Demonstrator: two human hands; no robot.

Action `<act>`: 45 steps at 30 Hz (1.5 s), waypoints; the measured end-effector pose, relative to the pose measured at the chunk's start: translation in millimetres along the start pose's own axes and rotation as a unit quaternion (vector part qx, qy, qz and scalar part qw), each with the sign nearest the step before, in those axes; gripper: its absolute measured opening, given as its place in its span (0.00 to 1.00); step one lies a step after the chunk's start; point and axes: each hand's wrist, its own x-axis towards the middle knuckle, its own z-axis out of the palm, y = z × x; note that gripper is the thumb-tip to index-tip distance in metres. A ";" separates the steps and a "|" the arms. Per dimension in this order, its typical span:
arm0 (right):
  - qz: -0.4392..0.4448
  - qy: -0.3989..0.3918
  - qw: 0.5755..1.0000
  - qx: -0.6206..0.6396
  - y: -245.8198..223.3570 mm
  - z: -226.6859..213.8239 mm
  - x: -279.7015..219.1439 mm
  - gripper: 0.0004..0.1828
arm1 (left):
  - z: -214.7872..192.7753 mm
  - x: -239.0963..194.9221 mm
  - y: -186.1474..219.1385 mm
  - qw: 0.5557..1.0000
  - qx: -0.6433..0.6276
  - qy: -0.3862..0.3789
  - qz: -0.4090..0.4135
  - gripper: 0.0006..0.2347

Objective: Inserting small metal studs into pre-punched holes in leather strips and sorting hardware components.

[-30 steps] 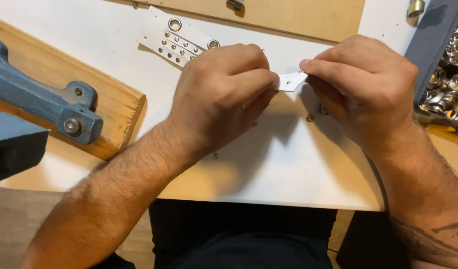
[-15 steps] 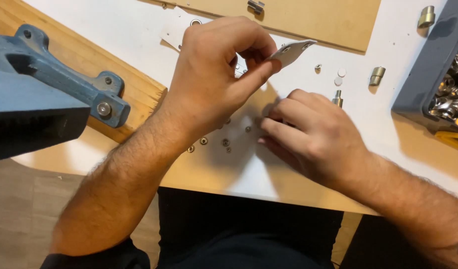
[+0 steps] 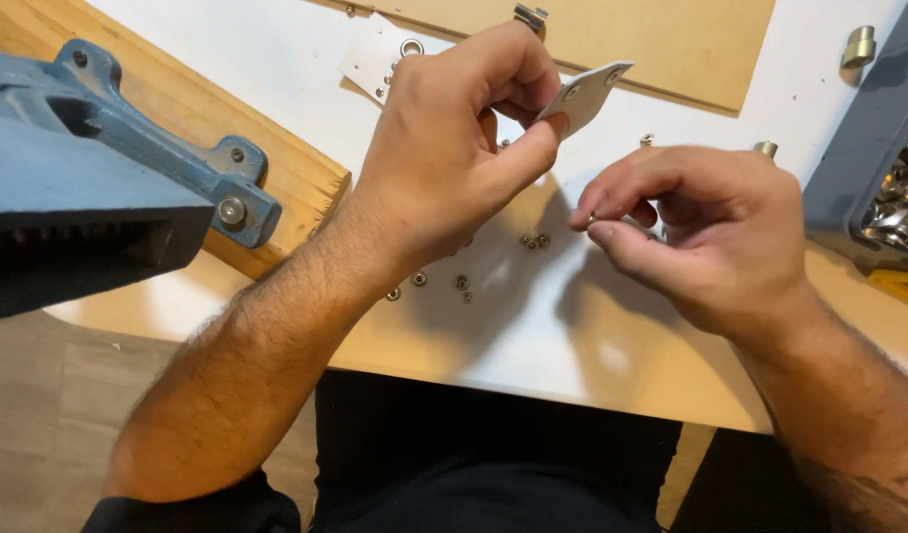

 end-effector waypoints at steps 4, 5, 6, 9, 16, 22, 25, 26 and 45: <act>0.096 0.060 0.987 0.110 22.3 -10.2 -1.5 0.07 | 2.3 1.3 1.1 0.996 -0.058 0.006 -0.064 0.08; 0.095 0.063 0.988 0.108 21.9 -11.2 -0.1 0.07 | 2.4 2.8 2.0 0.996 -0.060 0.004 -0.061 0.08; 0.109 0.074 0.985 0.111 21.5 -11.6 0.4 0.08 | 2.6 2.5 3.0 0.991 -0.090 0.009 -0.094 0.09; 0.121 0.100 0.981 0.112 22.3 -10.8 1.9 0.09 | 5.0 1.0 0.3 0.983 -0.135 0.014 -0.122 0.13; 0.061 0.101 0.987 0.112 32.1 -11.3 8.8 0.05 | 8.2 0.5 2.4 0.981 -0.166 -0.016 -0.095 0.15; -0.010 0.091 0.995 0.035 33.9 -10.7 14.9 0.04 | 7.9 0.9 6.6 0.986 -0.156 -0.019 -0.047 0.10; 0.002 0.099 0.995 0.029 33.2 -9.0 16.3 0.04 | 10.0 0.2 3.7 0.991 -0.125 -0.013 -0.033 0.09; 0.002 0.099 0.995 0.029 33.2 -8.9 16.1 0.04 | 10.2 0.2 3.1 0.991 -0.125 -0.013 -0.033 0.09; 0.009 0.055 0.998 0.020 25.8 -9.2 20.2 0.07 | 12.7 -4.8 2.8 0.998 -0.068 -0.008 0.009 0.08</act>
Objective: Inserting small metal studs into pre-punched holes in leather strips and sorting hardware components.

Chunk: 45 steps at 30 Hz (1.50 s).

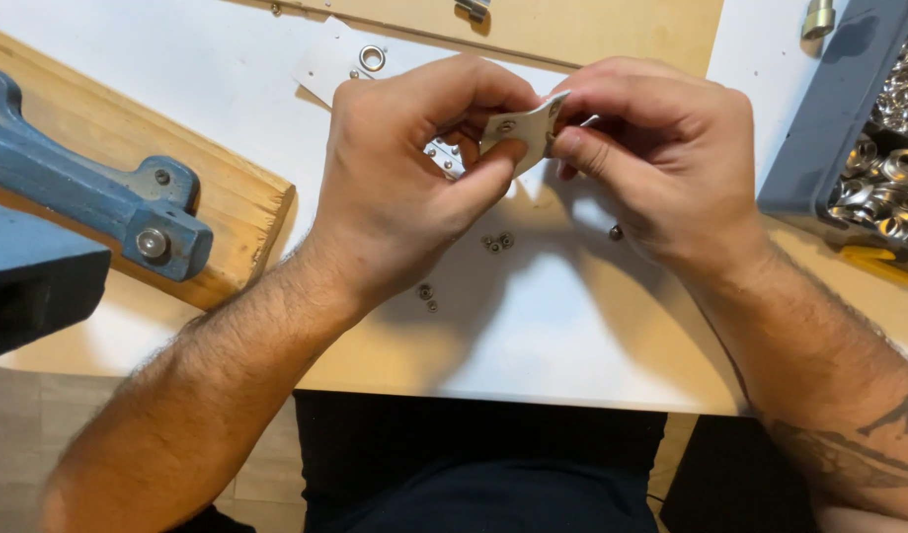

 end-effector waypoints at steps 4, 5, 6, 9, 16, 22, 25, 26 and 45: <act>-0.041 -0.003 0.995 -0.090 3.8 -2.1 1.8 0.03 | -0.8 0.0 1.3 1.000 0.020 0.002 0.017 0.06; -0.040 -0.002 0.995 -0.090 3.1 -2.1 2.0 0.03 | -0.2 -1.1 1.3 1.000 0.020 0.002 0.017 0.06; -0.048 -0.005 0.994 -0.099 2.5 -2.2 2.1 0.04 | 0.6 -2.2 1.3 1.000 0.019 0.006 0.011 0.05; -0.064 -0.002 0.991 -0.121 1.6 -2.0 2.3 0.05 | 2.4 -4.7 3.0 0.999 0.032 0.013 0.019 0.04; -0.077 0.026 0.984 -0.161 -0.5 0.2 1.8 0.03 | 2.7 -11.7 5.3 0.991 0.100 0.020 0.088 0.05; -0.173 0.036 0.965 -0.194 3.9 -23.8 4.6 0.06 | -17.7 -11.7 0.3 0.977 0.165 0.104 0.082 0.10; -0.129 0.000 0.959 -0.254 5.5 -36.2 1.3 0.06 | -20.7 -10.4 6.3 0.976 0.177 0.113 0.060 0.12; -0.134 0.001 0.958 -0.255 7.0 -34.6 5.1 0.06 | -20.9 -8.6 5.6 0.975 0.179 0.115 0.064 0.12; -0.207 -0.174 0.915 -0.298 -42.3 37.9 -20.0 0.04 | -22.9 -3.5 -8.7 0.991 0.070 0.108 0.017 0.14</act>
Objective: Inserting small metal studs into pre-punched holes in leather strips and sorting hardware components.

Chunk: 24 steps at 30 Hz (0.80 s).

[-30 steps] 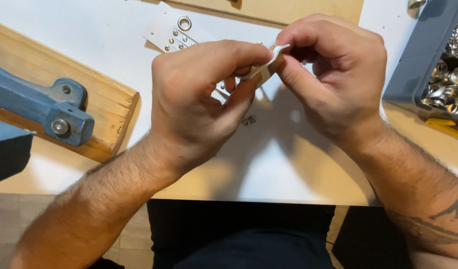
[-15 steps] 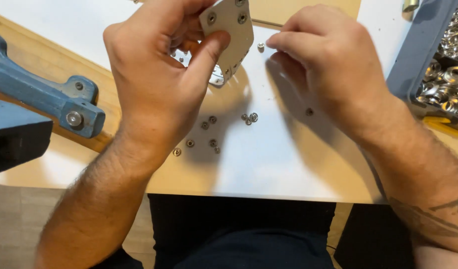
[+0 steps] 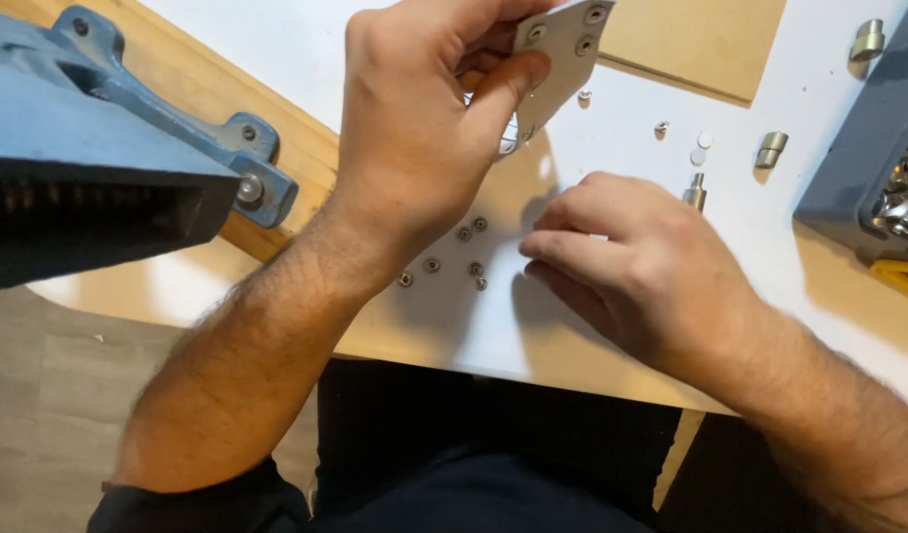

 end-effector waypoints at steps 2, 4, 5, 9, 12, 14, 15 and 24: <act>-0.020 -0.001 1.000 0.006 -9.7 7.8 0.0 0.04 | 0.7 -1.4 -1.8 1.000 0.000 0.005 -0.009 0.14; -0.048 -0.004 0.999 -0.025 -18.8 16.6 -0.7 0.07 | 1.8 -1.9 -4.0 0.999 -0.034 0.009 -0.024 0.13; -0.051 -0.004 0.998 -0.025 -22.1 20.4 -0.7 0.07 | -0.1 -1.7 -3.8 0.999 -0.032 0.012 -0.024 0.13; -0.045 -0.052 0.995 -0.073 -26.3 25.4 -10.7 0.12 | 0.0 -2.0 -3.4 1.000 -0.022 0.001 -0.010 0.14; -0.014 -0.020 0.995 -0.102 -24.5 16.0 -25.9 0.14 | -1.7 -0.9 -2.1 1.000 -0.026 -0.003 -0.008 0.14; 0.000 0.013 0.993 -0.120 -21.4 6.8 -42.0 0.16 | -2.3 0.7 -1.3 1.000 -0.029 -0.006 -0.004 0.14; 0.017 0.015 0.995 -0.097 -18.6 2.5 -52.0 0.16 | -2.8 1.1 -1.1 1.000 -0.019 -0.003 -0.014 0.12; 0.054 0.038 0.994 -0.091 -12.4 -36.5 -58.5 0.11 | 2.6 0.1 6.1 0.998 0.004 -0.045 -0.039 0.10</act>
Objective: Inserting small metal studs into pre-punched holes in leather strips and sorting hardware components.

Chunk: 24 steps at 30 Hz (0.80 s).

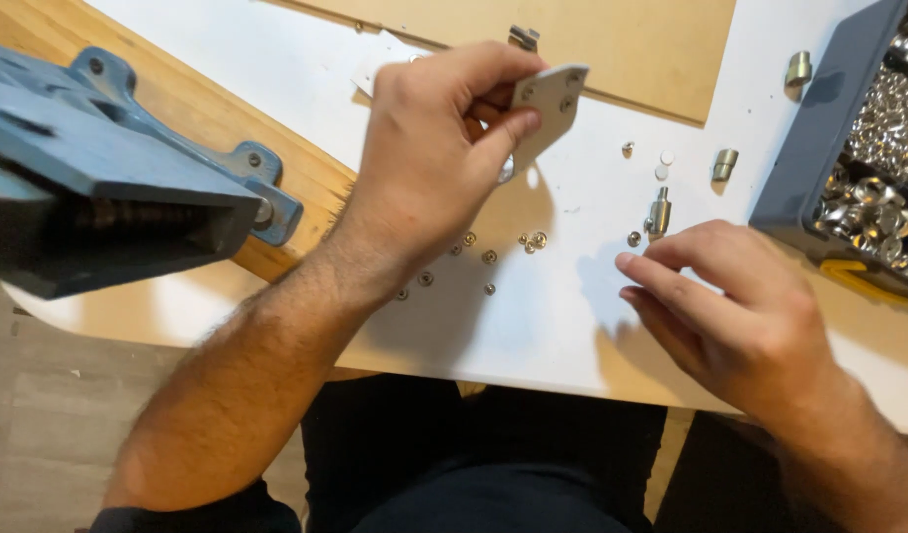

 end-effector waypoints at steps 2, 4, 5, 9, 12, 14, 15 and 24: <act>-0.024 0.025 0.999 0.007 -4.5 -17.1 22.2 0.10 | 7.2 -3.0 -1.2 1.000 0.010 -0.015 -0.013 0.10; -0.004 0.037 0.999 0.030 -11.5 -34.8 51.0 0.09 | 16.7 -3.4 -5.6 0.999 0.003 -0.053 -0.001 0.10; -0.023 0.047 0.998 0.028 -4.3 -38.1 69.2 0.09 | 17.4 -3.6 -8.1 0.999 0.016 -0.040 0.007 0.10; -0.039 0.016 0.999 0.009 31.7 -39.0 136.6 0.08 | 28.3 -11.7 -11.3 0.997 0.026 -0.033 0.068 0.08; -0.075 0.009 0.997 0.023 68.4 -17.6 195.6 0.05 | 33.3 -14.9 -11.5 0.993 0.075 -0.056 0.077 0.07; -0.097 0.007 0.995 0.023 86.8 7.5 231.7 0.04 | 38.4 -19.7 -11.2 0.987 0.116 -0.076 0.076 0.05; -0.105 0.000 0.994 0.040 93.0 22.8 248.4 0.10 | 40.6 -22.0 -9.8 0.984 0.139 -0.061 0.093 0.03; -0.078 -0.154 0.975 -0.141 97.2 75.2 321.5 0.34 | 37.2 -21.1 -6.1 0.981 0.122 -0.011 0.148 0.04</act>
